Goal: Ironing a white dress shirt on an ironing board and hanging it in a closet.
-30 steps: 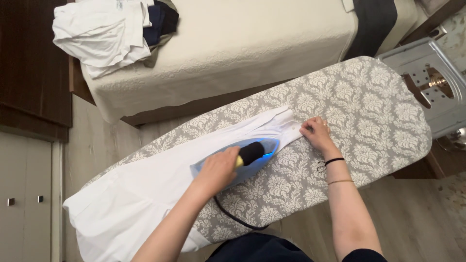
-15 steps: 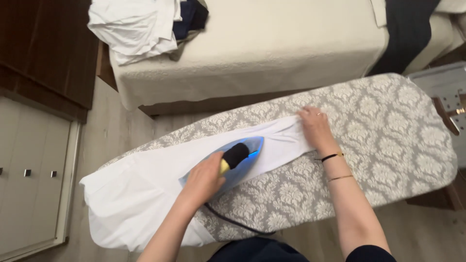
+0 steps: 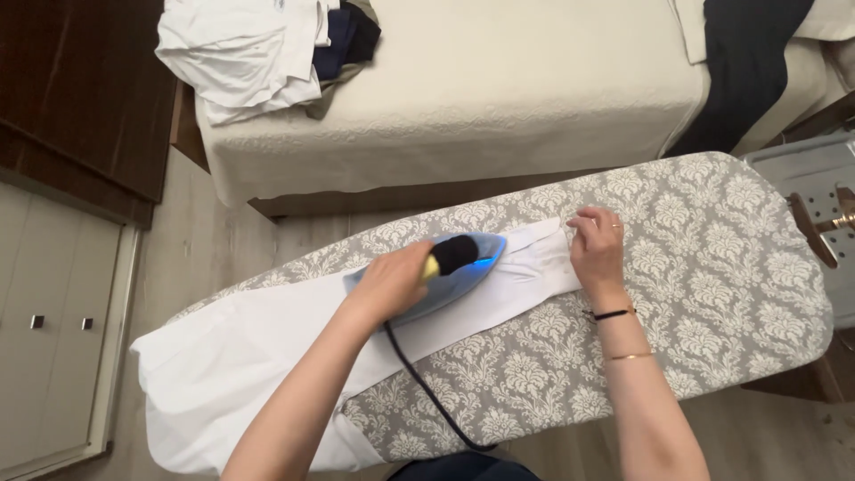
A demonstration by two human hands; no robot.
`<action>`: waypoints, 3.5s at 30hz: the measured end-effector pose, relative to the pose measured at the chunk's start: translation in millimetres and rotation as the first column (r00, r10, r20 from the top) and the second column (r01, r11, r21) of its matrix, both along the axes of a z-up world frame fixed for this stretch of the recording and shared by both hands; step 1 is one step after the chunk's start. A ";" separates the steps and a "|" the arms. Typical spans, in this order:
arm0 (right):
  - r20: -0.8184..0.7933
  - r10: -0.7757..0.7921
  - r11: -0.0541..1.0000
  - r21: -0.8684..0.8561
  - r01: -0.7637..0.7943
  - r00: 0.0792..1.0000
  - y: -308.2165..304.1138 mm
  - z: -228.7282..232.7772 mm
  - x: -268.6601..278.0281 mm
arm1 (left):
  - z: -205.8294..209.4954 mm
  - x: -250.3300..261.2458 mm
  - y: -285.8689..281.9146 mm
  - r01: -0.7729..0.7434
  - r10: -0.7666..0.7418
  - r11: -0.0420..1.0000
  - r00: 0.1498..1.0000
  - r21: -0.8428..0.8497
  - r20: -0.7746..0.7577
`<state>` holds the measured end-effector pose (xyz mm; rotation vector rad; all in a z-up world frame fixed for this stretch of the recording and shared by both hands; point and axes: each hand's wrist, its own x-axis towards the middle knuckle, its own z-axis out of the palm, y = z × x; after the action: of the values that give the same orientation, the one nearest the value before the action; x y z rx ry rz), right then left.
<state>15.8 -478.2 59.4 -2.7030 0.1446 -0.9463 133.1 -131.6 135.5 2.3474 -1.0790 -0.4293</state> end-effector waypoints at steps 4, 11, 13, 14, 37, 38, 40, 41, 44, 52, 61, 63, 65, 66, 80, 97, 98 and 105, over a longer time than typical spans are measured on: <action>0.027 0.000 1.000 0.030 -0.001 1.000 7.9 17.9 -10.5 | 1.5 8.3 -39.8 0.011 -0.012 0.999 1.000 0.037 0.011; 0.027 -0.032 0.991 0.128 0.028 0.999 3.0 32.9 -45.1 | -7.2 8.7 -27.6 0.005 -0.006 1.000 0.999 0.030 0.031; 0.004 -0.039 0.990 0.136 0.038 0.999 -2.9 29.4 -64.7 | -10.8 0.5 -9.7 -0.002 0.002 1.000 1.000 0.011 0.016; 0.002 -0.060 0.988 0.144 0.059 0.998 -6.1 27.2 -71.3 | -13.0 0.0 -1.6 -0.017 0.017 1.000 0.999 0.026 0.027; -0.312 0.029 0.651 0.727 0.219 0.950 93.0 -4.2 -76.0 | -29.4 -58.7 9.0 -0.221 0.223 0.972 0.974 -0.077 0.027; -0.283 0.191 0.481 0.862 0.162 0.940 111.1 -1.4 -76.2 | -36.4 -66.4 9.9 -0.261 0.265 0.960 0.964 -0.105 0.027; -0.219 0.340 0.281 0.952 0.123 0.914 142.3 0.6 -69.1 | -36.9 -81.3 4.3 -0.303 0.309 0.944 0.951 -0.134 0.027; -0.198 0.392 0.194 0.972 0.129 0.898 155.4 0.1 -62.1 | -30.2 -88.4 -2.0 -0.334 0.342 0.919 0.940 -0.208 -0.002; -0.182 0.424 0.084 0.983 0.162 0.887 175.3 7.1 -46.7 | -17.4 -107.3 -25.5 -0.437 0.406 0.878 0.896 -0.197 -0.179; -0.242 0.274 0.075 0.970 0.231 0.931 188.1 24.4 -22.9 | -25.0 -119.3 52.6 -0.335 0.283 0.924 0.923 -0.183 -0.259; -0.417 0.663 0.494 0.868 0.055 0.622 262.6 16.3 14.5 | -124.0 -138.2 137.5 -0.647 0.659 0.750 0.716 -0.134 0.231; -0.498 0.689 0.657 0.736 -0.164 0.526 280.9 18.0 23.3 | -130.0 -147.4 133.5 -0.674 0.636 0.737 0.714 0.045 0.293; -0.545 0.658 0.699 0.699 -0.151 0.520 277.0 27.7 38.7 | -134.8 -146.6 129.5 -0.673 0.610 0.731 0.717 0.109 0.336; -0.592 0.622 0.738 0.661 -0.133 0.512 275.1 32.2 45.3 | -137.4 -148.1 127.3 -0.669 0.580 0.722 0.724 0.177 0.372; -0.826 0.215 0.910 0.363 0.201 0.521 162.3 107.4 32.9 | -143.2 -147.9 125.5 -0.635 0.588 0.771 0.741 0.052 0.325; -0.810 0.233 0.714 0.518 0.471 0.538 160.9 61.7 13.2 | -140.4 -139.8 136.6 -0.628 0.619 0.777 0.751 -0.041 0.229; -0.724 0.304 0.795 0.551 0.253 0.620 162.8 44.9 4.8 | -135.4 -139.6 142.5 -0.648 0.655 0.750 0.756 -0.133 0.012; -0.743 0.546 0.830 0.544 -0.127 0.387 305.9 92.2 0.3 | -100.4 -128.7 169.5 -0.672 0.728 0.624 0.685 -0.399 -0.016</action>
<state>16.1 -172.3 151.6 -2.3491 -0.0451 0.6594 4.3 38.0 35.1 2.2345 -0.1725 0.2440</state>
